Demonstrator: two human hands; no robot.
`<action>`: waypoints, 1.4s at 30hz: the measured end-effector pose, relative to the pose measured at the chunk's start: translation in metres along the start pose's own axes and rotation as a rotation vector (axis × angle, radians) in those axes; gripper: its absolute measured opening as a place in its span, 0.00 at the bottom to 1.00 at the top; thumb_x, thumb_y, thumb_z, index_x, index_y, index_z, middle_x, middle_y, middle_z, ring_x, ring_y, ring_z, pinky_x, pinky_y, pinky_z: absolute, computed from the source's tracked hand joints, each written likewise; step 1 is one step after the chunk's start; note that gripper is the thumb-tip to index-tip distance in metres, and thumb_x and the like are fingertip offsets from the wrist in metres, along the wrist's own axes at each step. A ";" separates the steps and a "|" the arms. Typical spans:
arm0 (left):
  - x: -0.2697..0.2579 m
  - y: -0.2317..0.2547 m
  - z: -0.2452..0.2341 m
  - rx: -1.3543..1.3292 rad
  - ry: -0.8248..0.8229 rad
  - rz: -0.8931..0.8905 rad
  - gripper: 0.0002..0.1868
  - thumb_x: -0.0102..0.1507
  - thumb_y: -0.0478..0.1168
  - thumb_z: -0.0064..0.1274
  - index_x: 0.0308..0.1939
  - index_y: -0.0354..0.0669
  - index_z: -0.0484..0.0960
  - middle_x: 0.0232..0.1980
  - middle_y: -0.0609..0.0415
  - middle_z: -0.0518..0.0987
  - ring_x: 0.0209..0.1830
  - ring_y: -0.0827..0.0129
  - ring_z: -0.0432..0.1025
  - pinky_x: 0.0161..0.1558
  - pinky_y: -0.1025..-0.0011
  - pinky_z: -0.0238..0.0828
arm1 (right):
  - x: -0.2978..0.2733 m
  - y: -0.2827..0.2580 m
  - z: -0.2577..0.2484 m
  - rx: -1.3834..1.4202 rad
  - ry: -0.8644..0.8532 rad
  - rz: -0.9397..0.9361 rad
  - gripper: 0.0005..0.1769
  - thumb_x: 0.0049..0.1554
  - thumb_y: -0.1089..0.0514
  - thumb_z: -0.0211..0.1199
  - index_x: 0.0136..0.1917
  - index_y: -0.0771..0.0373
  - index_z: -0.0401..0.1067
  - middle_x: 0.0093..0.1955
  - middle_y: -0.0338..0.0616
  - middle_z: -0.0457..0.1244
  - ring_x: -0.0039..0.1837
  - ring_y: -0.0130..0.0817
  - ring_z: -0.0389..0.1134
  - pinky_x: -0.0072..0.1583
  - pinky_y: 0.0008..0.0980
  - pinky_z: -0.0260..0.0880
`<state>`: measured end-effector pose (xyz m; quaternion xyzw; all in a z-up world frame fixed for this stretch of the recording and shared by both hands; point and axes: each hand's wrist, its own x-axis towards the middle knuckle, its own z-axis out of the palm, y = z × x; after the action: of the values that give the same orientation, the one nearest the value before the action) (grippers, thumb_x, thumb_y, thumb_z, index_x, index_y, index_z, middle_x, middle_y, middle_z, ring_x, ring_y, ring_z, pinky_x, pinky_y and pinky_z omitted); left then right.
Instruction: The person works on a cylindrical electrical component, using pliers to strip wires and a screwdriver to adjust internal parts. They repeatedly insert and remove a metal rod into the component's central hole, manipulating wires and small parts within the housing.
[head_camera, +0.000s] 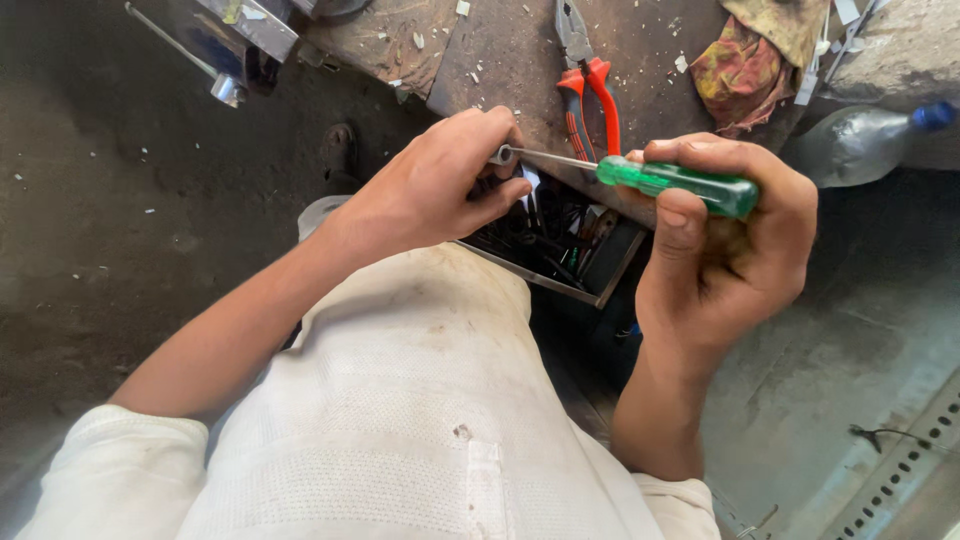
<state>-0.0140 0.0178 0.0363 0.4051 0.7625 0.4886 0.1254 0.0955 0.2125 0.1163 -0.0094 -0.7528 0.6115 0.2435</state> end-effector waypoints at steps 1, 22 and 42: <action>0.000 0.001 -0.002 0.000 -0.009 -0.008 0.18 0.65 0.37 0.64 0.46 0.36 0.67 0.38 0.47 0.70 0.38 0.53 0.69 0.41 0.57 0.67 | -0.001 -0.001 0.000 -0.008 -0.003 -0.005 0.18 0.74 0.55 0.64 0.65 0.70 0.63 0.60 0.51 0.66 0.60 0.31 0.72 0.61 0.32 0.79; 0.038 0.021 -0.026 -0.703 -0.155 0.115 0.27 0.79 0.59 0.33 0.69 0.43 0.60 0.42 0.59 0.67 0.38 0.75 0.60 0.41 0.75 0.61 | 0.066 -0.005 0.016 -0.247 -0.299 -0.204 0.09 0.72 0.64 0.63 0.62 0.68 0.69 0.51 0.42 0.68 0.52 0.22 0.71 0.53 0.26 0.78; 0.092 0.007 -0.058 -1.407 0.294 -0.290 0.15 0.75 0.52 0.39 0.42 0.48 0.67 0.29 0.64 0.60 0.22 0.78 0.53 0.23 0.76 0.50 | -0.004 0.199 -0.001 -1.186 -0.333 0.303 0.42 0.55 0.52 0.68 0.76 0.68 0.57 0.65 0.58 0.59 0.67 0.56 0.62 0.60 0.51 0.69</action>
<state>-0.1030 0.0500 0.0893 0.0540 0.3231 0.8905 0.3158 0.0428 0.2619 -0.0689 -0.1539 -0.9817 0.1113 -0.0127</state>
